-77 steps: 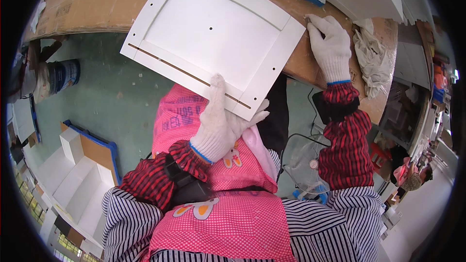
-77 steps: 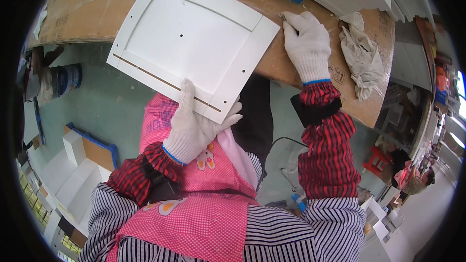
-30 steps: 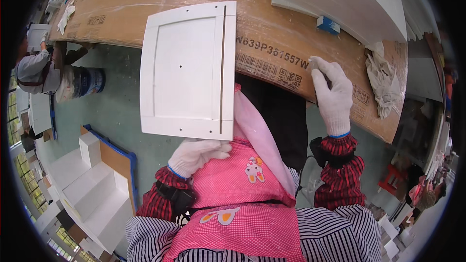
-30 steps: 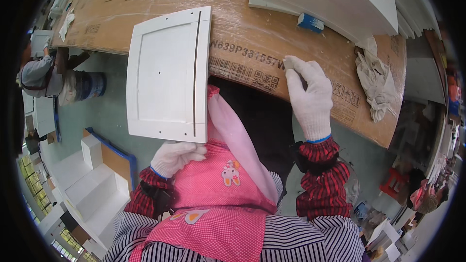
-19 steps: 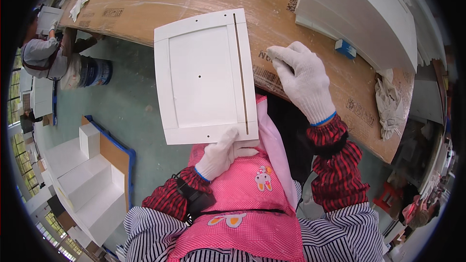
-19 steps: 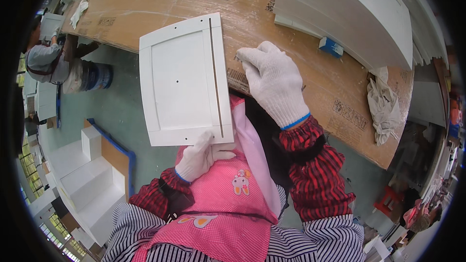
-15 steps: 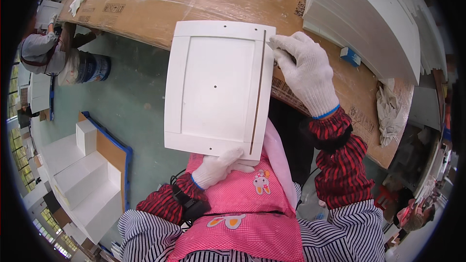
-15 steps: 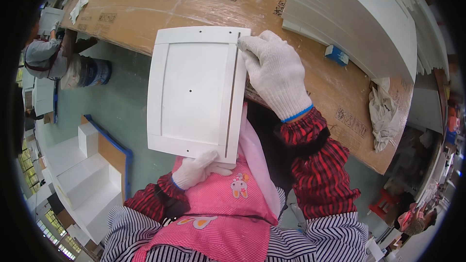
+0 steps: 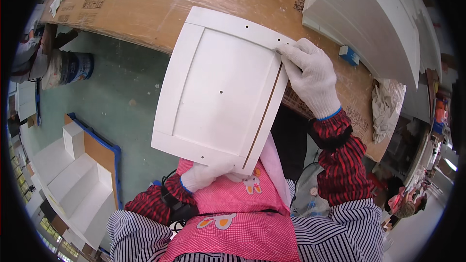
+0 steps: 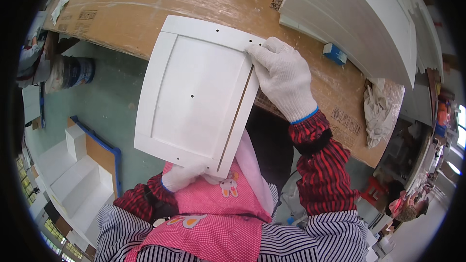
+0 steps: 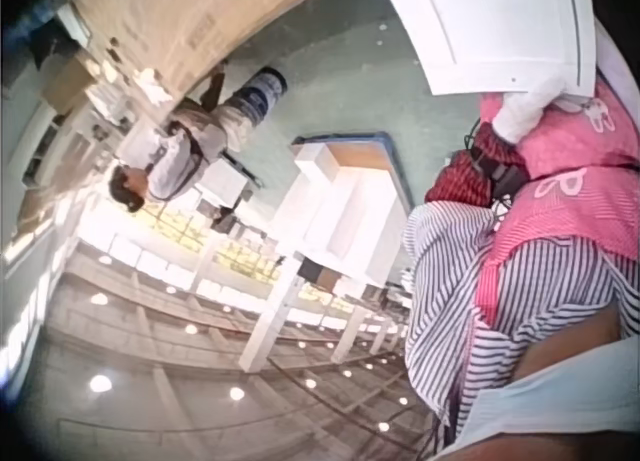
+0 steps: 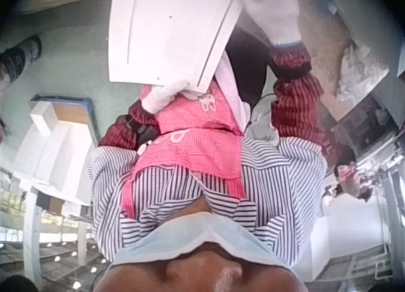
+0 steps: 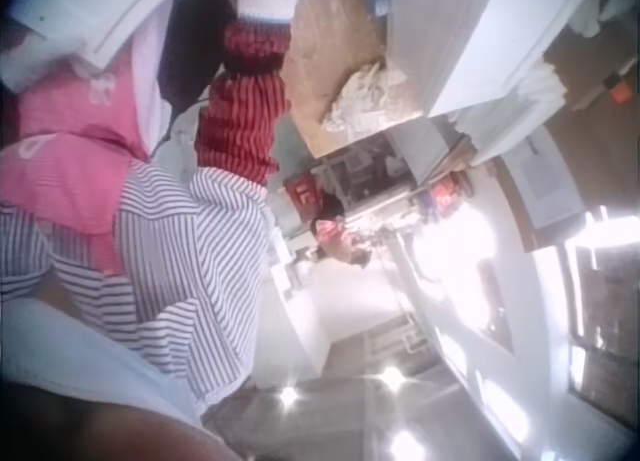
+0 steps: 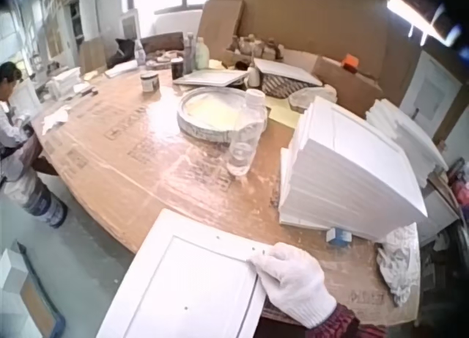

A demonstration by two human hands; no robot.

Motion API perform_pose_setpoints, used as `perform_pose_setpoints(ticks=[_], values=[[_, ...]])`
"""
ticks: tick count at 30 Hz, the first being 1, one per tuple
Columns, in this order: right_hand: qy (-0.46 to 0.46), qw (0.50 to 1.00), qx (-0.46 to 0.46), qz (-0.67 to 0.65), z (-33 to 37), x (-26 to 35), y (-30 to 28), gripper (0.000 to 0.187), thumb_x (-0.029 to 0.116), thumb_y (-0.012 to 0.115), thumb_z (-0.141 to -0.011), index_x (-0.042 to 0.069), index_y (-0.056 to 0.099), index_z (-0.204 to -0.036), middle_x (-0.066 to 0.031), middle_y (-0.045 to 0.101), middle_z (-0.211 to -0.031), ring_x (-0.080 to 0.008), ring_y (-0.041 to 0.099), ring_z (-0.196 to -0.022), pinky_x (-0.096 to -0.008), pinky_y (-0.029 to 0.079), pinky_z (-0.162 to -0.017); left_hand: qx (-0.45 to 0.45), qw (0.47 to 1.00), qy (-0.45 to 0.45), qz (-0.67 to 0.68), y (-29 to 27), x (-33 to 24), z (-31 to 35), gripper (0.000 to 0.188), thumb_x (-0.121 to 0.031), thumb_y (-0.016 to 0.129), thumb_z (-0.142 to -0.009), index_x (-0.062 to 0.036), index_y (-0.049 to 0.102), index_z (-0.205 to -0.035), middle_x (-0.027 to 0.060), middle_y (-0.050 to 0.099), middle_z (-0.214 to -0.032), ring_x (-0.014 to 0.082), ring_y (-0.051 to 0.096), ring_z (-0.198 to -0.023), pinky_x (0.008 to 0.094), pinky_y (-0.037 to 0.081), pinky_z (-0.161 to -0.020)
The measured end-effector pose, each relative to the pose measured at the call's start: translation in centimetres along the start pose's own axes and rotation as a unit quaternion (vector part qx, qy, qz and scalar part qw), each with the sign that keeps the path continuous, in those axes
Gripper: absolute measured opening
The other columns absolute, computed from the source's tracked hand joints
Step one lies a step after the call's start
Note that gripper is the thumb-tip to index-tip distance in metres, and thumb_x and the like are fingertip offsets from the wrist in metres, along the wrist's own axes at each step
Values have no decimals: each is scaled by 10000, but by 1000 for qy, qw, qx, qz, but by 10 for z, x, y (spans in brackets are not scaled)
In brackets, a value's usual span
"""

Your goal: Inspecting and wiping down a white cabinet door panel with a cloth.

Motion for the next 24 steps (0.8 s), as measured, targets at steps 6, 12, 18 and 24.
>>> perform_pose_setpoints(ticks=[6,12,18,24], values=[[-97,990,55,83,15,28,10,164,124,634,-905,76,702,-1046,-107,648,-899,-315,675,-889,-423,556,-749,-66,996,-9,-51,1,-2,-1,423,-117,692,-986,25,575,-1367,117,655,-1297,201,645,-1143,363,556,-976],[-74,965,230,-102,100,101,27,115,170,624,-891,98,671,-967,-98,655,-913,-311,689,-816,-436,572,-700,-131,990,50,-5,18,-16,-3,220,-186,689,-942,-39,683,-1106,13,636,-817,73,536,-623,237,391,-493],[-36,989,123,-77,19,32,9,185,85,667,-877,103,742,-1045,-126,647,-889,-347,677,-760,-433,556,-679,-37,998,-4,43,4,-3,-1,443,-122,666,-980,53,558,-1372,161,672,-1276,240,678,-1127,377,577,-958],[-28,997,64,14,-10,-1,4,149,136,684,-917,98,754,-1043,-109,667,-912,-325,677,-825,-419,546,-718,-48,999,17,-6,5,-7,-1,439,-127,667,-983,60,558,-1365,167,683,-1258,245,695,-1093,377,590,-927]])
Point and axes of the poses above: each hand's wrist, its own z-axis away from the middle knuckle, its own y-axis out of the palm, x = y × z, the point moved 4 cm from there along -z, towards the middle knuckle
